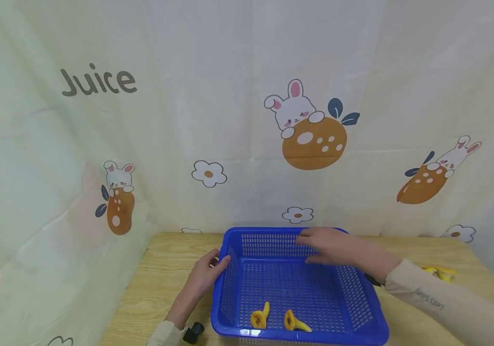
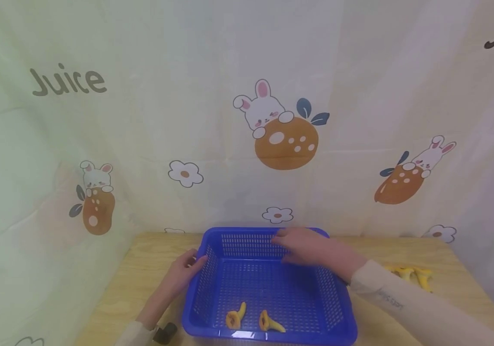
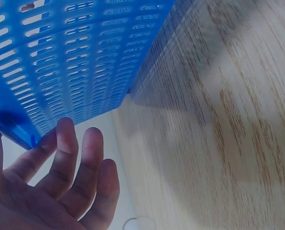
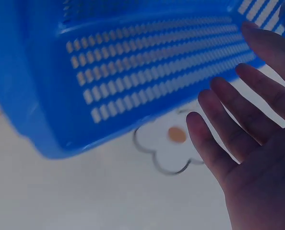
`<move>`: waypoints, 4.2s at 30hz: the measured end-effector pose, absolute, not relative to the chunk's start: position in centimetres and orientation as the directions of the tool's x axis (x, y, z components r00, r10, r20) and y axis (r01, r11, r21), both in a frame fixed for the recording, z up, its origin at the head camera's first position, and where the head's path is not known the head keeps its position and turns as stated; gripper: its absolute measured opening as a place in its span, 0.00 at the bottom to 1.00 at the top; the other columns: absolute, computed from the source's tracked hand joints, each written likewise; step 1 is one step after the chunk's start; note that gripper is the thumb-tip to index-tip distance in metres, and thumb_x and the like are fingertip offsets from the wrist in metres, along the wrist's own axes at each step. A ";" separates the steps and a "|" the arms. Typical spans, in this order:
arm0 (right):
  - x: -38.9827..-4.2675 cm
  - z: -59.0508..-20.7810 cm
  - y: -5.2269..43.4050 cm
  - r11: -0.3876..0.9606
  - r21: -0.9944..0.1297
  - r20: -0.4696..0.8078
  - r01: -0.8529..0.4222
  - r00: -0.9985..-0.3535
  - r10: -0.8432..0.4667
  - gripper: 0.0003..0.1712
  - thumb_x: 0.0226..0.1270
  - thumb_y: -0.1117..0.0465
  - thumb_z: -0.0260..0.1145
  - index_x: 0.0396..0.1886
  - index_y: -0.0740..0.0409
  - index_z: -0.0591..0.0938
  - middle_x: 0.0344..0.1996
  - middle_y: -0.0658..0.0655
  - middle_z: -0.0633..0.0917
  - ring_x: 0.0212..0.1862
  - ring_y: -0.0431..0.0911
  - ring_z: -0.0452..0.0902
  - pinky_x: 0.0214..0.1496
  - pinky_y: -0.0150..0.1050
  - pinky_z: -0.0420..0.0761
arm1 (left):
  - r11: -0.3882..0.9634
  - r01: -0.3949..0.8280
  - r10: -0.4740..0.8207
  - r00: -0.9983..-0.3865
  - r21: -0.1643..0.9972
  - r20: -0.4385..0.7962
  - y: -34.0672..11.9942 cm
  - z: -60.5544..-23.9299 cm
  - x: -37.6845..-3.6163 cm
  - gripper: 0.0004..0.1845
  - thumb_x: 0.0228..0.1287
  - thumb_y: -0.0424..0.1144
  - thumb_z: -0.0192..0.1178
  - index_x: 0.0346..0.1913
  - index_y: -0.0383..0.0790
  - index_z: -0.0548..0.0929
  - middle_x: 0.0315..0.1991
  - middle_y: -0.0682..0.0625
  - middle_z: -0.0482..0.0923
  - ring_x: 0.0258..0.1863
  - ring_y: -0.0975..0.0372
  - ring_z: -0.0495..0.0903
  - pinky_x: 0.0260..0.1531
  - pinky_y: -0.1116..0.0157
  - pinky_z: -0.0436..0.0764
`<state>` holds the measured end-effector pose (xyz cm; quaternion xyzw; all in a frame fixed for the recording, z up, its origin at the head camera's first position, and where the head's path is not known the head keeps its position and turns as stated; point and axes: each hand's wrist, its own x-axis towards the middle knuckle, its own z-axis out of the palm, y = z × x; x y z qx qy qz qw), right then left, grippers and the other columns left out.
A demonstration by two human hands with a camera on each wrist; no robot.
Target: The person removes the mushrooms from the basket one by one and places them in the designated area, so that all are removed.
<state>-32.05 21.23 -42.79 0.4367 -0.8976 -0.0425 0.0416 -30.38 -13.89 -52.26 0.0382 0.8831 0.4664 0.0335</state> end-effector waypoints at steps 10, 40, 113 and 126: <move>-29.5 -43.6 18.1 0.576 0.092 -0.084 -0.812 -0.583 -0.808 0.26 0.62 0.48 0.73 0.58 0.50 0.81 0.54 0.51 0.85 0.56 0.47 0.82 0.58 0.43 0.82 | 0.559 0.045 0.103 -0.995 0.828 -0.016 -13.9 -52.1 -30.5 0.20 0.72 0.57 0.56 0.46 0.43 0.80 0.37 0.46 0.81 0.32 0.59 0.79 0.29 0.64 0.82; -26.0 -47.8 14.8 0.224 0.121 -0.273 -0.967 -0.249 -0.929 0.15 0.56 0.51 0.78 0.43 0.34 0.86 0.40 0.35 0.83 0.41 0.28 0.76 0.41 0.22 0.75 | 0.568 0.048 0.104 -0.994 0.822 -0.013 -13.9 -52.1 -30.3 0.19 0.72 0.57 0.56 0.47 0.43 0.80 0.36 0.46 0.81 0.31 0.60 0.79 0.28 0.65 0.82; -28.6 -41.5 25.2 0.497 -0.006 0.156 -0.868 -0.491 -0.857 0.10 0.56 0.66 0.77 0.37 0.48 0.88 0.39 0.47 0.85 0.42 0.42 0.81 0.43 0.34 0.83 | 0.571 0.062 0.105 -0.994 0.819 0.003 -13.8 -52.4 -30.3 0.20 0.72 0.56 0.56 0.48 0.42 0.80 0.37 0.46 0.81 0.31 0.60 0.79 0.29 0.65 0.83; -29.3 -39.9 31.5 0.684 -0.016 0.146 -0.730 -0.678 -0.720 0.11 0.58 0.66 0.75 0.39 0.48 0.88 0.41 0.48 0.85 0.41 0.44 0.83 0.42 0.38 0.86 | 0.568 0.064 0.106 -0.994 0.820 0.004 -13.9 -52.6 -30.4 0.21 0.72 0.58 0.56 0.49 0.43 0.80 0.38 0.46 0.81 0.32 0.59 0.79 0.30 0.64 0.83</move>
